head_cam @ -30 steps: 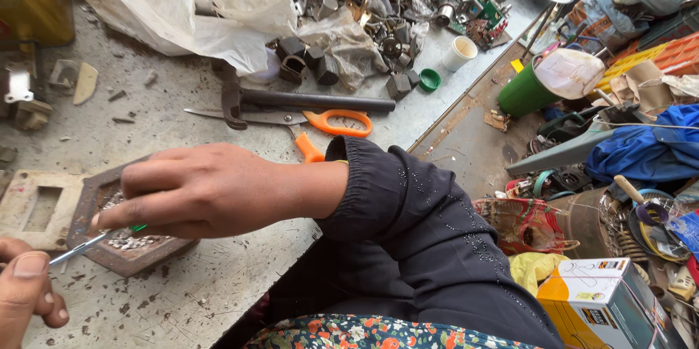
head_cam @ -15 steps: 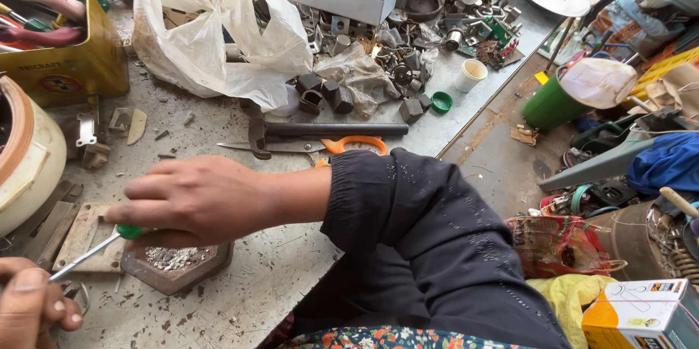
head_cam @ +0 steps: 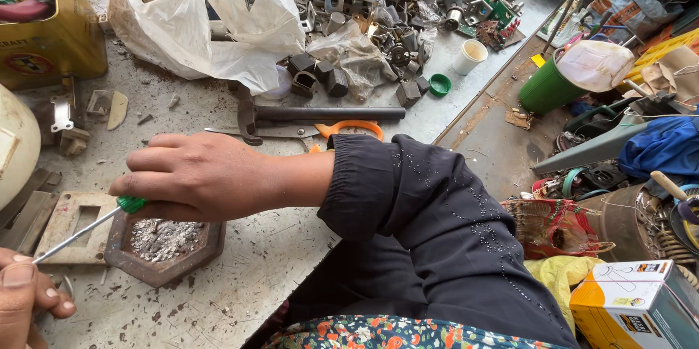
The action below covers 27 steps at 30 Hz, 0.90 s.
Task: The person uses a screwdriver to adjust a small metal lock mechanism held in the left hand, repeatedly inserting and turning the tool. They also use a hammer to tap the screwdriver while working on the lock. The task continues with repeated adjustments and tapping.
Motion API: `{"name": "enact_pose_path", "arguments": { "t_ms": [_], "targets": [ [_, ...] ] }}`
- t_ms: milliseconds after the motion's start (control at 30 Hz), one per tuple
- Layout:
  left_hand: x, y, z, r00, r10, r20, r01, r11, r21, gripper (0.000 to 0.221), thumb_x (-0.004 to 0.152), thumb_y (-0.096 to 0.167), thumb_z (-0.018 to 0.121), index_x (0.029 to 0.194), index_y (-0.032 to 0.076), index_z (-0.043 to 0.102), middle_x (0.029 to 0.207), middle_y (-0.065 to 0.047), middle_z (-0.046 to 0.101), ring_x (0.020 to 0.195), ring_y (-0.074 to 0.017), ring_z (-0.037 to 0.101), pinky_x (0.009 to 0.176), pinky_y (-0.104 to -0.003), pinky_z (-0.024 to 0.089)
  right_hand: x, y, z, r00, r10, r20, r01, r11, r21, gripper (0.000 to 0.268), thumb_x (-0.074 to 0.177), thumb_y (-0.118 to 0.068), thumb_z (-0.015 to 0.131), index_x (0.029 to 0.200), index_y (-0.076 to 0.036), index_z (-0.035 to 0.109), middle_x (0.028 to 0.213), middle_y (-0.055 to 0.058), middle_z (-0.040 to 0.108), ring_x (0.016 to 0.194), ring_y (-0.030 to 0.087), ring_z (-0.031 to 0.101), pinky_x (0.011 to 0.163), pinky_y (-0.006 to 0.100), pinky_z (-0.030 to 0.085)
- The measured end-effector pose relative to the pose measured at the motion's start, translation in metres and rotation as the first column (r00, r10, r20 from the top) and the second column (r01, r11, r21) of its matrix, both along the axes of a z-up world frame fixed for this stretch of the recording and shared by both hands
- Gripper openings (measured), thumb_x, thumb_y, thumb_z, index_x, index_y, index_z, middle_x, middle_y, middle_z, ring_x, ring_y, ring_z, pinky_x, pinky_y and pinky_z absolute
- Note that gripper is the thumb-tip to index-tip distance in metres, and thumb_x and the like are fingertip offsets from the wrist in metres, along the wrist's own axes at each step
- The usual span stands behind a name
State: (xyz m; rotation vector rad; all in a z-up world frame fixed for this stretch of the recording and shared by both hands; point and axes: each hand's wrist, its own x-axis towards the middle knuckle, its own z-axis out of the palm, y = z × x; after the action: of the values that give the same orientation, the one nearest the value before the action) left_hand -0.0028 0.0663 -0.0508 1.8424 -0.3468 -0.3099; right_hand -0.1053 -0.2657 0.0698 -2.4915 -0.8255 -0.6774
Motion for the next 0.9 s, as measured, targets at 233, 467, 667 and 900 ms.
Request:
{"name": "enact_pose_path", "arguments": {
  "t_ms": [233, 467, 667, 900],
  "targets": [
    [-0.013, -0.009, -0.002, 0.995, 0.066, 0.076, -0.048, 0.975, -0.218, 0.029, 0.123, 0.027, 0.056, 0.113, 0.003, 0.045, 0.073, -0.006, 0.049, 0.063, -0.0162, 0.053, 0.061, -0.030, 0.050, -0.007, 0.000, 0.002, 0.999, -0.042, 0.020, 0.042, 0.999, 0.008, 0.036, 0.103, -0.041, 0.065, 0.131, -0.019, 0.059, 0.108, 0.002, 0.059, 0.097, 0.021, 0.063, 0.079, 0.033, 0.055],
    [-0.032, -0.020, 0.031, 0.998, -0.032, 0.046, 0.049, 0.896, -0.442, 0.014, 0.123, 0.013, 0.052, 0.124, 0.002, 0.044, 0.085, -0.005, 0.047, 0.074, -0.0113, 0.052, 0.075, -0.031, 0.054, -0.014, 0.004, 0.006, 0.999, -0.040, -0.020, 0.040, 0.999, 0.007, 0.037, 0.103, -0.039, 0.067, 0.134, -0.020, 0.058, 0.112, 0.002, 0.064, 0.103, 0.022, 0.067, 0.086, 0.035, 0.056],
    [-0.067, -0.041, 0.108, 0.976, 0.027, 0.215, 0.081, 0.875, -0.477, 0.021, 0.114, -0.002, 0.059, 0.125, 0.004, 0.042, 0.101, -0.011, 0.060, 0.074, -0.0131, 0.060, 0.068, -0.029, 0.057, -0.022, 0.012, 0.016, 0.996, 0.002, -0.093, -0.002, 1.000, -0.002, 0.040, 0.105, -0.034, 0.067, 0.140, -0.017, 0.056, 0.111, 0.003, 0.070, 0.102, 0.024, 0.070, 0.087, 0.038, 0.056],
    [-0.061, -0.050, 0.128, 0.984, -0.112, 0.137, 0.175, 0.711, -0.681, 0.026, 0.113, 0.020, 0.066, 0.124, 0.004, 0.047, 0.105, -0.012, 0.061, 0.073, -0.0134, 0.060, 0.063, -0.028, 0.054, -0.029, 0.020, 0.028, 0.988, 0.088, -0.130, -0.083, 0.996, 0.044, 0.048, 0.100, -0.021, 0.074, 0.143, -0.014, 0.055, 0.111, 0.008, 0.072, 0.099, 0.029, 0.071, 0.084, 0.039, 0.056]
  ]
}}
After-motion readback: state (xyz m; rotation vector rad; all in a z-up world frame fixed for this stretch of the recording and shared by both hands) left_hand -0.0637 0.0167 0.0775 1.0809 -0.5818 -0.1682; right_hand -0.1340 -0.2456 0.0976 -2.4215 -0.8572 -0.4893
